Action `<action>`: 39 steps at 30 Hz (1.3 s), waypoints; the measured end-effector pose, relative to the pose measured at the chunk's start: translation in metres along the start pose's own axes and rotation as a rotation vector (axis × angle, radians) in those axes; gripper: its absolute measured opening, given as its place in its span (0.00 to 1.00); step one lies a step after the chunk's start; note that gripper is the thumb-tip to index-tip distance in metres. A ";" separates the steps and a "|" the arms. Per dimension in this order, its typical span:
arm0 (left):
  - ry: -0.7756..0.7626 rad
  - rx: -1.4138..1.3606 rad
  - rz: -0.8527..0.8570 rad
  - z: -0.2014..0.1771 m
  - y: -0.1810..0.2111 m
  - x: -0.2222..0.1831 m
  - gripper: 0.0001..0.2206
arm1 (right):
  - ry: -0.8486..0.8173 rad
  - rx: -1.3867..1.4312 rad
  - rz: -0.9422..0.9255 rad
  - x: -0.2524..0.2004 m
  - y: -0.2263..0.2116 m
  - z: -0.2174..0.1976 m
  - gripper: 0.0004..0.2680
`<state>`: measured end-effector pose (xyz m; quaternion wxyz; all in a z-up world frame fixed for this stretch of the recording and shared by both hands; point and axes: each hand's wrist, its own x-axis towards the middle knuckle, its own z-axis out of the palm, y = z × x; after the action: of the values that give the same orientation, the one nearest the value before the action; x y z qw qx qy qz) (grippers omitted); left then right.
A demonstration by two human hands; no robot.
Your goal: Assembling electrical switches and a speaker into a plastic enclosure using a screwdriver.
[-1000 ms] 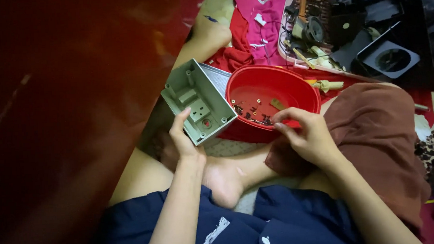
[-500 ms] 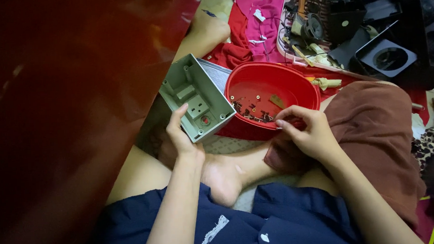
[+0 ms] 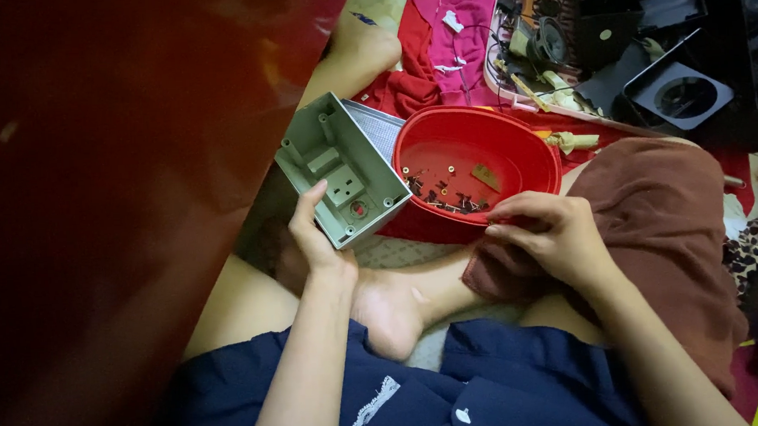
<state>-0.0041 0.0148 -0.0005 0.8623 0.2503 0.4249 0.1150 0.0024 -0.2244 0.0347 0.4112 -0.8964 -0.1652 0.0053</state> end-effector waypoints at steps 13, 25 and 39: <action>-0.004 0.038 -0.007 -0.005 -0.006 0.012 0.25 | 0.380 -0.334 -0.360 0.058 0.020 -0.004 0.04; -0.063 0.069 -0.035 0.003 -0.004 0.003 0.27 | 0.469 -0.560 -0.666 0.159 0.052 0.052 0.03; -0.213 0.072 -0.235 -0.005 -0.025 -0.075 0.25 | 0.628 0.126 -0.148 0.011 -0.039 -0.022 0.04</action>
<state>-0.0541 -0.0355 0.0343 0.9004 0.2406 0.3614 -0.0290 0.0045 -0.2131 0.0797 0.4961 -0.8126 -0.0945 -0.2910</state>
